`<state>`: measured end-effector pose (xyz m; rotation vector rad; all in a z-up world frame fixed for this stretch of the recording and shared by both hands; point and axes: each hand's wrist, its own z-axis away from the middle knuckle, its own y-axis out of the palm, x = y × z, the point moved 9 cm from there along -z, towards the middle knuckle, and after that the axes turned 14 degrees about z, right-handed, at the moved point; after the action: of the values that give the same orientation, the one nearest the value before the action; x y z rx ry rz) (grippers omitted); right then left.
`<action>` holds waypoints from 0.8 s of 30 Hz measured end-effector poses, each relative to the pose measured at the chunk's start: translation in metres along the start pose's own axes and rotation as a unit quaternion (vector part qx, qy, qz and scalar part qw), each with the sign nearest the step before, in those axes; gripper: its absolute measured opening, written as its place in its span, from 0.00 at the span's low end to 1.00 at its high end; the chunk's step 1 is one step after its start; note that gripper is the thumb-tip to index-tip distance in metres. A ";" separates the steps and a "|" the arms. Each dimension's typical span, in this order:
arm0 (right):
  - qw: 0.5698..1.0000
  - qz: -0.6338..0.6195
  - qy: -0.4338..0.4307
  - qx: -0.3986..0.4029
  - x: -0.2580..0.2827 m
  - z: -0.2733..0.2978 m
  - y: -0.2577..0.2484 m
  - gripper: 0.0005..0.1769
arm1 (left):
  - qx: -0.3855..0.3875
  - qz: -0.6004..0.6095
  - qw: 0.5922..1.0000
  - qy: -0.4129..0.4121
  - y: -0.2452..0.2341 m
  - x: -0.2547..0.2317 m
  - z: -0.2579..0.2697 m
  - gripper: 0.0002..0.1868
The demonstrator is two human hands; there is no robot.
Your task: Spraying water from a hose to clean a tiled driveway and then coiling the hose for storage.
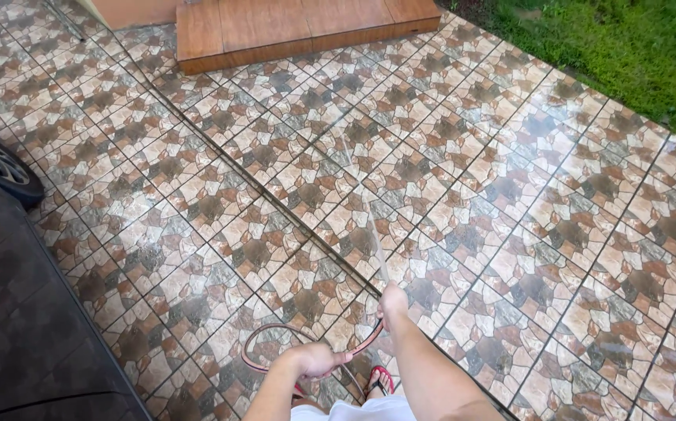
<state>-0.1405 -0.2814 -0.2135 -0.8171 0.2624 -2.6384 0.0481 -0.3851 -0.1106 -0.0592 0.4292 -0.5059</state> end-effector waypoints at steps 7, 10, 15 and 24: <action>1.000 -0.018 -0.013 -0.007 0.012 0.020 0.056 0.16 | 0.056 0.054 0.997 0.016 -0.037 0.049 0.004 0.33; 0.997 -0.061 -0.001 -0.045 0.020 0.047 0.089 0.15 | 0.053 0.149 0.987 -0.017 -0.065 0.092 0.008 0.32; 0.999 0.037 -0.025 -0.028 0.045 0.091 0.140 0.32 | 0.026 0.142 0.989 0.004 -0.106 0.144 0.002 0.34; 0.997 -0.042 -0.041 -0.053 0.037 0.069 0.163 0.28 | 0.050 0.090 0.995 -0.016 -0.141 0.123 0.095 0.41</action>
<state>-0.0826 -0.4505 -0.1844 -0.9887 0.3553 -2.6788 0.1204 -0.5723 -0.0488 0.0665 0.3737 -0.3478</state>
